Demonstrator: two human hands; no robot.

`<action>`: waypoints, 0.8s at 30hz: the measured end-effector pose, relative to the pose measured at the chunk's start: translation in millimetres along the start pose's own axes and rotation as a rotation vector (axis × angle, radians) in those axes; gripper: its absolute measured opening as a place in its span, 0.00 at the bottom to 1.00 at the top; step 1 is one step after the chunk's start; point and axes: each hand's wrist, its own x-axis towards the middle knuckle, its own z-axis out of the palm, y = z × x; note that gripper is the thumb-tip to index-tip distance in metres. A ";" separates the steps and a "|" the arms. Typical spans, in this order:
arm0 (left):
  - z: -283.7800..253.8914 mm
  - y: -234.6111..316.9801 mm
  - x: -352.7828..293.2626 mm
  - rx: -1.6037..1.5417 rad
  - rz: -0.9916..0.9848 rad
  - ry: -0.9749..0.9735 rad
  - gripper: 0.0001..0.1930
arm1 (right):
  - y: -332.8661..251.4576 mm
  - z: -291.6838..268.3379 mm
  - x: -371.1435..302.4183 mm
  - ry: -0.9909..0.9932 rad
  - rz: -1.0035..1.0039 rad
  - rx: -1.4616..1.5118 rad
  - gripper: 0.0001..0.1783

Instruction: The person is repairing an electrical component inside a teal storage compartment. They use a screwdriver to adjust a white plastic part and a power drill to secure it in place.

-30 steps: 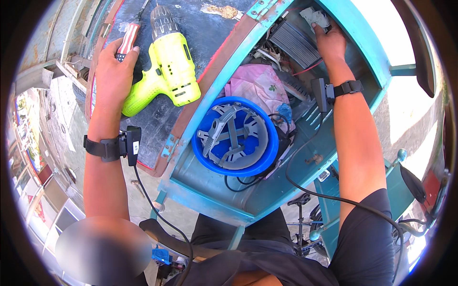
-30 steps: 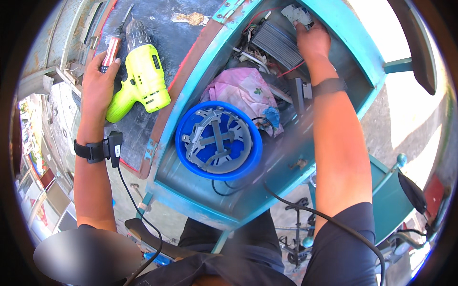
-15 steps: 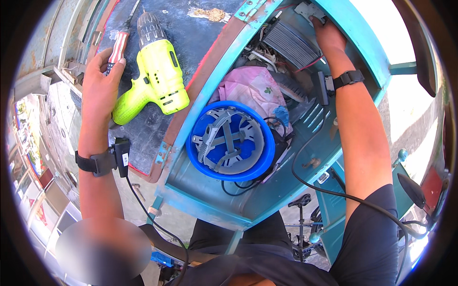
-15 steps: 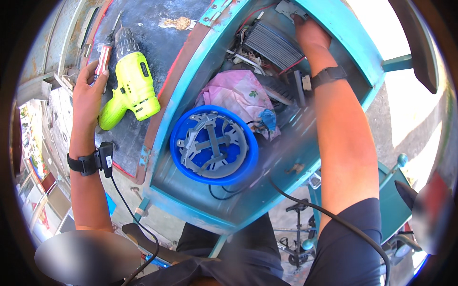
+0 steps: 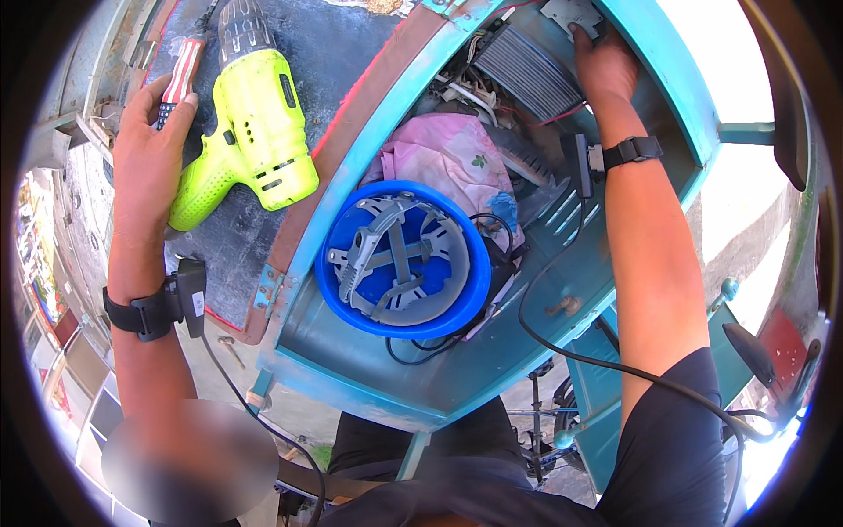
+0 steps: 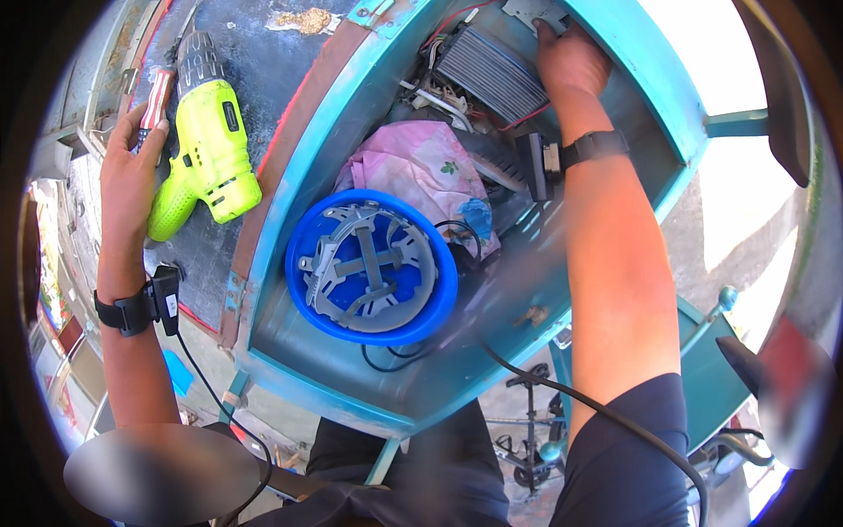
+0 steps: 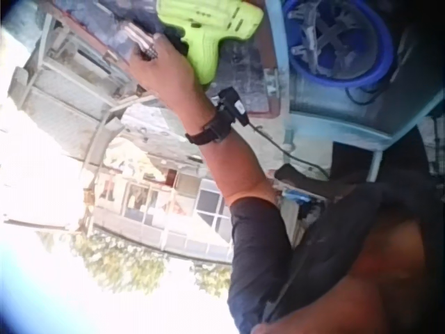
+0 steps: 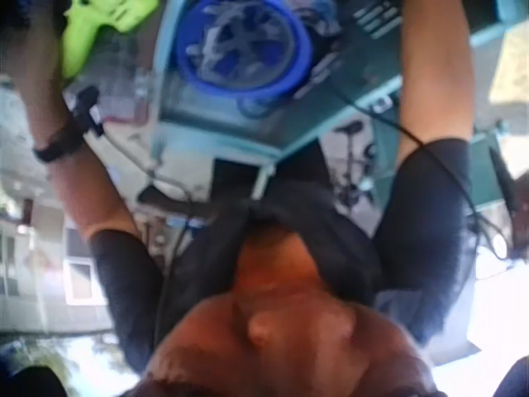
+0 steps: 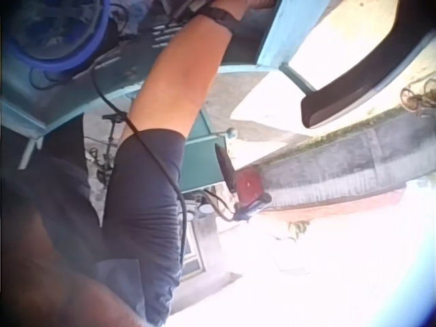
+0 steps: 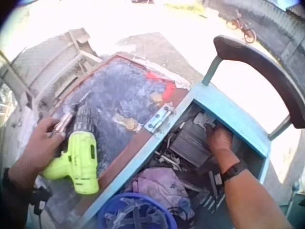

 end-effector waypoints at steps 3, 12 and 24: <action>-2.5 1.9 -2.1 -0.063 -0.013 -0.021 0.24 | 1.8 -1.9 -1.8 -0.019 -0.047 0.058 0.38; -5.2 -5.9 -4.2 0.080 0.020 -0.056 0.26 | -3.1 3.3 -17.6 0.248 -0.289 -0.024 0.44; -1.2 -20.5 -5.6 0.047 0.084 0.028 0.27 | 0.6 -1.7 -3.4 0.068 -0.067 0.067 0.45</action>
